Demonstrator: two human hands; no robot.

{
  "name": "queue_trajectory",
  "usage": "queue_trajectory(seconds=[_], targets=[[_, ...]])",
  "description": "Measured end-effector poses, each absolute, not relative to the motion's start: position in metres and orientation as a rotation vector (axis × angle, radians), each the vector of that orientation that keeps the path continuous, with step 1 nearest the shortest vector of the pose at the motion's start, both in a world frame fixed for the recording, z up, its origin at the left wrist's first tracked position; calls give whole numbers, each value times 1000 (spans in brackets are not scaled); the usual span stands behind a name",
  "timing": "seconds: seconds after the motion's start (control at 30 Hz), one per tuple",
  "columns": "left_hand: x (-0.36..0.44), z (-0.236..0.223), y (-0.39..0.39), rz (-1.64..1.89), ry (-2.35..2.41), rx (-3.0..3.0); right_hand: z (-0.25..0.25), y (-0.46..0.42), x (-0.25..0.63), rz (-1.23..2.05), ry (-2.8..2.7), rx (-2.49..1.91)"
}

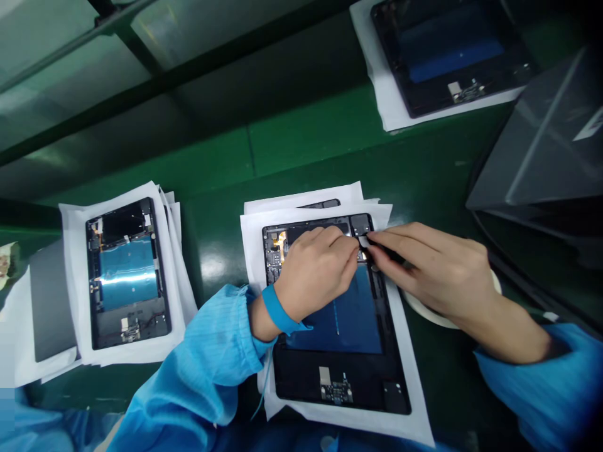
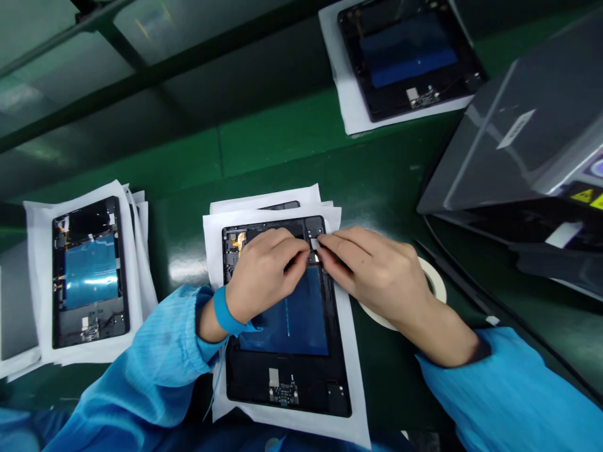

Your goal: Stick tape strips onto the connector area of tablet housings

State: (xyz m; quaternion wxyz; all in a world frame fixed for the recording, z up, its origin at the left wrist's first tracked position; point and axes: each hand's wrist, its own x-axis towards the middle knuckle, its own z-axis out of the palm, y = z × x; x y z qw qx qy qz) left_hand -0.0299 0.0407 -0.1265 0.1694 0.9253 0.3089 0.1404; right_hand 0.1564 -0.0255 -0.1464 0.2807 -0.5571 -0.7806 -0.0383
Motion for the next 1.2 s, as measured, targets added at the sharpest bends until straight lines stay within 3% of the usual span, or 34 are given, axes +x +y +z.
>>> queue_trajectory(seconds=[0.63,1.0,1.2], targets=[[-29,-128,41,448,877,2602,-139,-24,153,-21,-2082,-1587],[-30,-126,42,436,872,2616,-122,-21,144,-303,-2262,-1576],[-30,-128,42,439,869,2607,-128,-16,155,-95,-2284,-1441]])
